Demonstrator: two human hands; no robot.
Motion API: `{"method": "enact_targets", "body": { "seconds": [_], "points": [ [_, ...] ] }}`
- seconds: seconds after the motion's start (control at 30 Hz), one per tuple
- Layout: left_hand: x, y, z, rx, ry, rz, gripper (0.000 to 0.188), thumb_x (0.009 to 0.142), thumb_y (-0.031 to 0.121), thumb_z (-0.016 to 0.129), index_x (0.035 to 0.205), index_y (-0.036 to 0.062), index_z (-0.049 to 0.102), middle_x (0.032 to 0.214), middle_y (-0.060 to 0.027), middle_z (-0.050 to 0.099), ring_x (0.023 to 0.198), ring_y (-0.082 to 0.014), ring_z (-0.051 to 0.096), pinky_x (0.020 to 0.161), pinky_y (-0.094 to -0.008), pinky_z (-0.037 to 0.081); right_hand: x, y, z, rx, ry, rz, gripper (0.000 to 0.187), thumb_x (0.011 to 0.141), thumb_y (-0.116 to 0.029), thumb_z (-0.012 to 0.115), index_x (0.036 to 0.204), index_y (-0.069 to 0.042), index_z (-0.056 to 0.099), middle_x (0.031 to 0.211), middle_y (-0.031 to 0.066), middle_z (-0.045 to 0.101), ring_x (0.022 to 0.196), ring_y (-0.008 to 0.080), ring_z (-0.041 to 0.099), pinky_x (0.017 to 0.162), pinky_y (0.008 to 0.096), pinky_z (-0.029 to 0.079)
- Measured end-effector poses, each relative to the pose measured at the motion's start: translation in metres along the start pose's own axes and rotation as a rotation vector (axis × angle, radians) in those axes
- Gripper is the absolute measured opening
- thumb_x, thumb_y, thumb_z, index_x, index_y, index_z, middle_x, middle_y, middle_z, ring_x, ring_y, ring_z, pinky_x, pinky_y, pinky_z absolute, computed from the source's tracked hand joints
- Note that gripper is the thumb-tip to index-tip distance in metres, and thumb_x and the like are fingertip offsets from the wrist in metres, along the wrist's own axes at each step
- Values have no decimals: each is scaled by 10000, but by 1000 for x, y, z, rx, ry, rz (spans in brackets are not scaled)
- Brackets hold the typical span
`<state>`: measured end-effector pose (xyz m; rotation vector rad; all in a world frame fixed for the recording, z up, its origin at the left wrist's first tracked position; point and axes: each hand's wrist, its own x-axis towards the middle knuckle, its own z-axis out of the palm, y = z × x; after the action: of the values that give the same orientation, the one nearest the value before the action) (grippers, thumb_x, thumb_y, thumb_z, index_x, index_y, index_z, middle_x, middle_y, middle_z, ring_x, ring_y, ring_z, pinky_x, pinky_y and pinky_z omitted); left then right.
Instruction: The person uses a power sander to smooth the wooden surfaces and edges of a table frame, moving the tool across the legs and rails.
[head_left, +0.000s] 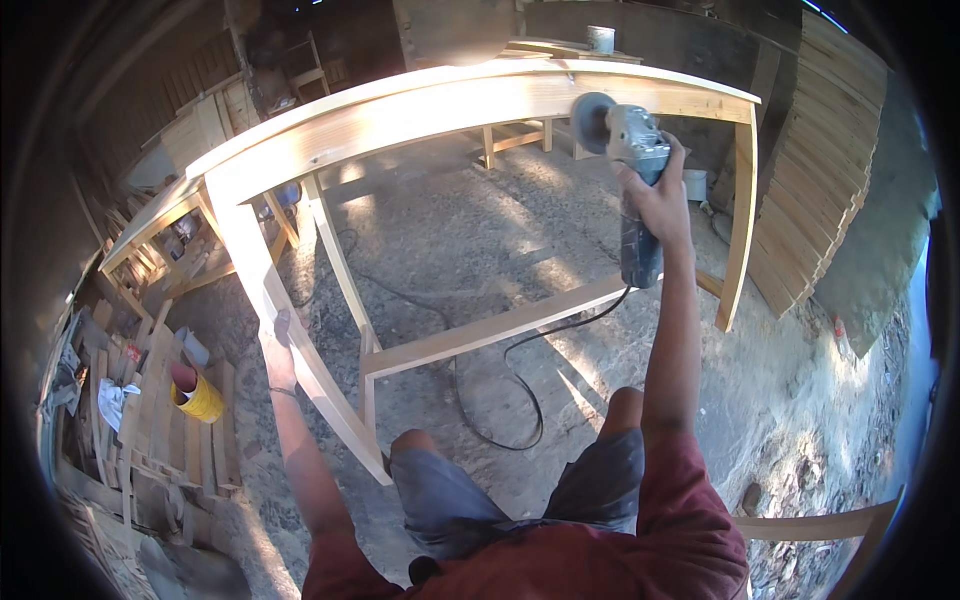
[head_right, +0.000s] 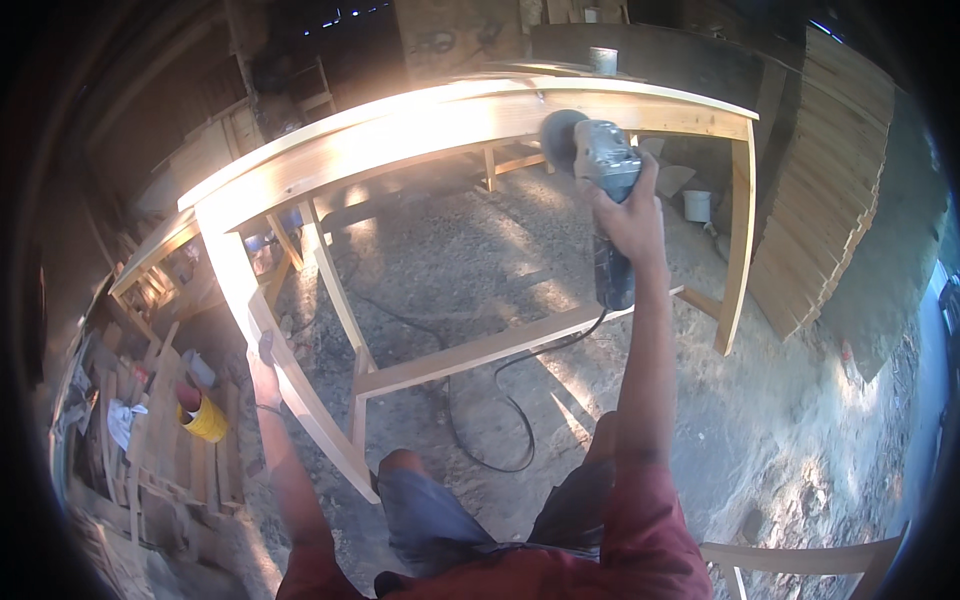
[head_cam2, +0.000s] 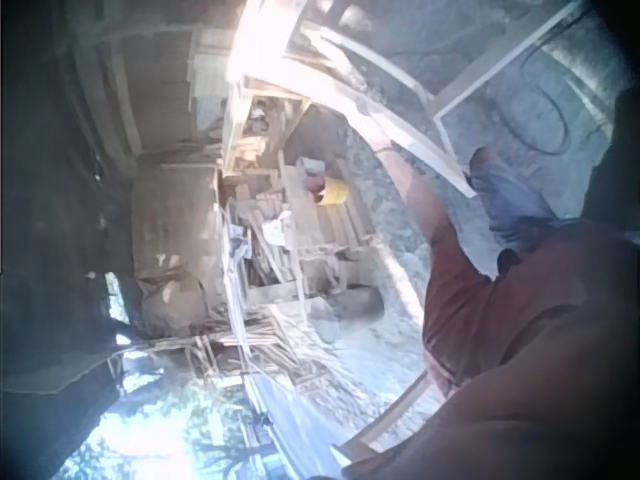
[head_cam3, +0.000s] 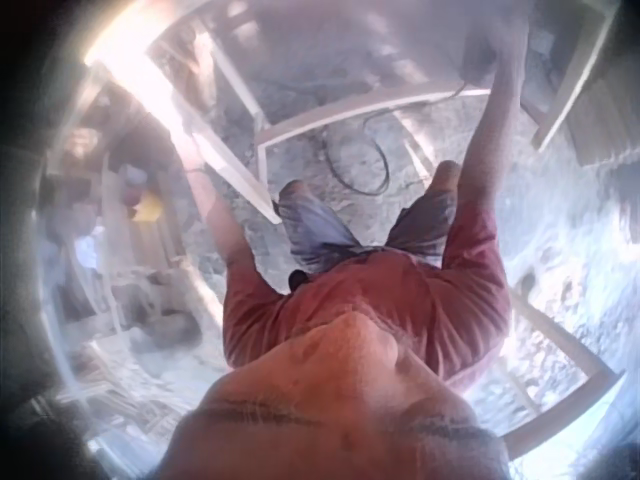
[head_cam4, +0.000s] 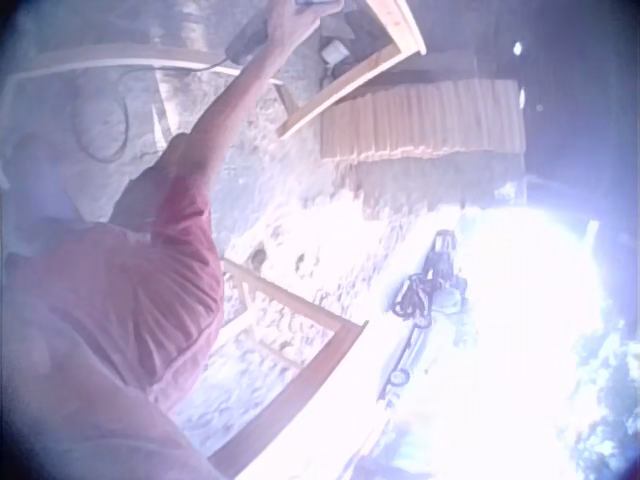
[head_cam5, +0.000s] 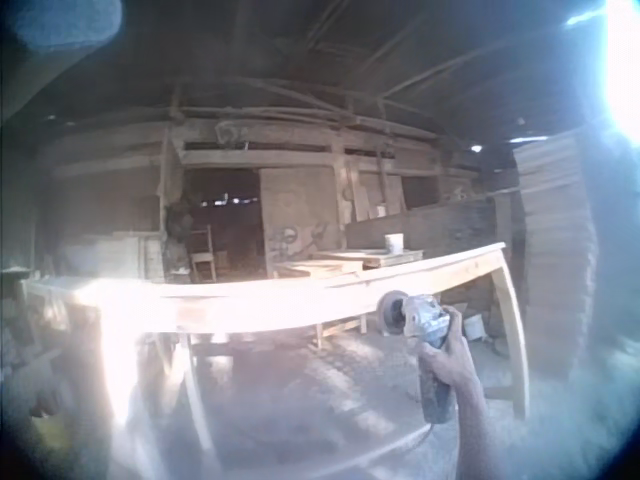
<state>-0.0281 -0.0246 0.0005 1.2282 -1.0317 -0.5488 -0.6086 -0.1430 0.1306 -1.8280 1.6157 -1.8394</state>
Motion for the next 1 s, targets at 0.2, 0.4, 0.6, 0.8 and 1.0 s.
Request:
{"method": "enact_targets", "body": {
  "seconds": [0.2,0.4,0.6,0.8,1.0],
  "points": [
    [0,-5,-2,-21,-8,71,322,1038,287,532,1130,-7,627,893,-115,697,805,-195,684,746,-338,557,28,10,-24,1,112,52,900,830,-492,766,1467,-8,352,1143,258,686,1010,333,704,892,393,542],
    [-2,-7,-4,-6,15,-31,333,1040,282,537,1185,-11,604,951,-128,708,834,-206,687,767,-350,557,-27,-81,37,-28,-126,-161,955,838,-508,760,1487,-3,274,1046,296,709,939,428,735,814,465,588],
    [-13,5,2,-13,49,-13,368,979,301,661,1159,-12,596,892,-95,673,776,-201,699,706,-335,561,-71,-168,89,-20,-271,-308,978,831,-436,769,1515,35,254,850,257,727,811,418,738,715,465,601],
    [-24,8,4,-84,2,34,326,961,278,671,1143,16,608,899,-81,675,755,-176,678,673,-331,556,-107,-239,119,-106,-417,-317,928,824,-402,781,1534,-97,266,833,221,707,770,424,729,663,506,584],
    [-23,10,4,-110,29,-51,334,967,244,655,1181,-6,599,928,-99,685,767,-190,682,692,-332,561,-131,-287,141,-46,-535,-360,918,819,-396,772,1516,-42,291,884,252,720,793,411,743,696,482,601]
  ]
}}
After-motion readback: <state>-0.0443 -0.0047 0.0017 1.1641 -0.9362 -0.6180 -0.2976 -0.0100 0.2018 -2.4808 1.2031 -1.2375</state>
